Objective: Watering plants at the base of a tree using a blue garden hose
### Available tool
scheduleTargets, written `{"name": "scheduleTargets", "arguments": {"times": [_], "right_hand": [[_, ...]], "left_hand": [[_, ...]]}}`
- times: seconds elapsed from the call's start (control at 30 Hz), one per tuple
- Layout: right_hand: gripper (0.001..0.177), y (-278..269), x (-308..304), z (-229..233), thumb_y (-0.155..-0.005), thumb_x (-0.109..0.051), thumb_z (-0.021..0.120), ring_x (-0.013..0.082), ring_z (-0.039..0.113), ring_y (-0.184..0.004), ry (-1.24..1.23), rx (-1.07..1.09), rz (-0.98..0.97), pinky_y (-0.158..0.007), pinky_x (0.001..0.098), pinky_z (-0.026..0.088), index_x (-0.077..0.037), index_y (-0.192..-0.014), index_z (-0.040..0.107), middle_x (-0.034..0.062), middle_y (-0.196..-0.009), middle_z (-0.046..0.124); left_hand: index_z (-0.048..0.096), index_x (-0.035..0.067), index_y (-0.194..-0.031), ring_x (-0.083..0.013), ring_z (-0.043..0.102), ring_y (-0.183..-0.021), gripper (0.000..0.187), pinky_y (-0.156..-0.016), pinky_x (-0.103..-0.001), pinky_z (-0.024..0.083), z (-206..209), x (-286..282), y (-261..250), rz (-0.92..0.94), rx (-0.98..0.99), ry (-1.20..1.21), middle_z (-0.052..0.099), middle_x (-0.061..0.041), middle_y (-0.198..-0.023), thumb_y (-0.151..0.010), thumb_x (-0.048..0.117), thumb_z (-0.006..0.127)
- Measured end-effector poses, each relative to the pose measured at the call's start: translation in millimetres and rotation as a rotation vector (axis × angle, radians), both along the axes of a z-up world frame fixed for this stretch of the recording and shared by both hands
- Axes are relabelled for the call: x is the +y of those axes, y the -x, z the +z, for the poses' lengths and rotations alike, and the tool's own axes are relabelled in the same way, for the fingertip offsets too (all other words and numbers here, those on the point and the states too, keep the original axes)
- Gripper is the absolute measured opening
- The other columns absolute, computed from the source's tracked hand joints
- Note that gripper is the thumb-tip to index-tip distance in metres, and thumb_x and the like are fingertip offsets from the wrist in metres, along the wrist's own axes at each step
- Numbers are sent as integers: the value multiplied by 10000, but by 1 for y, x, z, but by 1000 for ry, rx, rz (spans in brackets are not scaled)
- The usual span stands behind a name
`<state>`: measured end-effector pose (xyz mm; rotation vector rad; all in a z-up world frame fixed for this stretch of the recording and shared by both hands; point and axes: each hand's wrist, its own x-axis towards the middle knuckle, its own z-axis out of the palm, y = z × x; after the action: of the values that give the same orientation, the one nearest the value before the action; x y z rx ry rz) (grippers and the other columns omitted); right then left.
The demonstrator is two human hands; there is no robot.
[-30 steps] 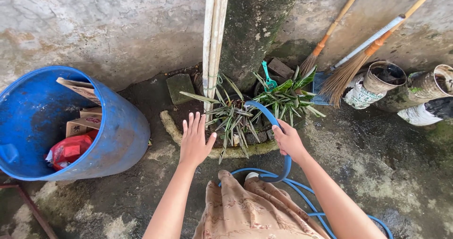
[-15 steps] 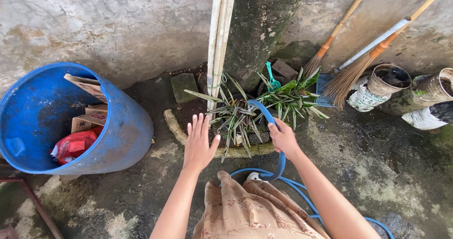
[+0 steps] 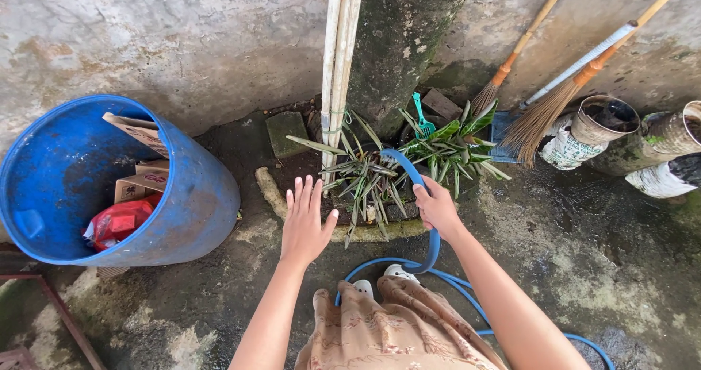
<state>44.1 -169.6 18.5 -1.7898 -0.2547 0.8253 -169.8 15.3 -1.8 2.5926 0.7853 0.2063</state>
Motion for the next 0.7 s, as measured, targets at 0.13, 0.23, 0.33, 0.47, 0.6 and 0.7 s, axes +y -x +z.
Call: {"name": "scheduleTargets", "arguments": {"times": [0.13, 0.23, 0.33, 0.47, 0.6, 0.7], "right_hand": [[486, 4, -3, 1, -1075, -170, 446, 94, 416, -330, 4, -23, 19, -241, 246, 366, 76, -1493, 411, 61, -637, 484], [483, 9, -8, -4, -1070, -167, 465, 115, 431, -313, 14, -32, 19, -234, 266, 374, 71, -1488, 423, 67, -632, 493], [487, 13, -13, 1, -1061, -164, 469, 94, 412, -329, 19, 12, 48, -240, 243, 361, 68, -1486, 427, 50, -630, 467], [491, 12, -23, -3, -1069, -170, 466, 89, 403, -334, 30, 21, 45, -244, 242, 345, 70, -1494, 417, 43, -616, 466], [480, 13, -32, -9, -1066, -163, 476, 108, 418, -330, 46, 16, 39, -240, 255, 349, 71, -1483, 432, 62, -615, 482], [449, 7, -41, -44, -1049, -154, 483, 118, 414, -310, 54, 28, 47, -212, 252, 359, 48, -1449, 486, 68, -618, 450]], "left_hand": [[287, 79, -1586, -330, 107, -1566, 690, -1258, -485, 32, 5, -1, -2, 2, 8, 3, 199, -190, -1673, -1024, 442, 455], [292, 78, -1583, -336, 114, -1563, 687, -1257, -493, 45, 4, -2, -1, -1, 5, 8, 195, -199, -1672, -1020, 433, 464], [291, 91, -1585, -342, 121, -1561, 681, -1255, -495, 60, -4, -2, -1, 1, 11, -1, 184, -201, -1673, -1019, 427, 463], [302, 85, -1577, -346, 129, -1560, 681, -1255, -500, 73, -9, -3, 3, -3, 35, -8, 183, -211, -1670, -1016, 435, 462], [304, 82, -1574, -348, 136, -1558, 683, -1258, -499, 77, -9, -4, 5, -7, 60, -8, 181, -218, -1668, -1011, 434, 467], [312, 76, -1573, -349, 135, -1560, 681, -1258, -496, 66, -9, -4, 7, -9, 61, 4, 189, -223, -1666, -1017, 438, 461]]}}
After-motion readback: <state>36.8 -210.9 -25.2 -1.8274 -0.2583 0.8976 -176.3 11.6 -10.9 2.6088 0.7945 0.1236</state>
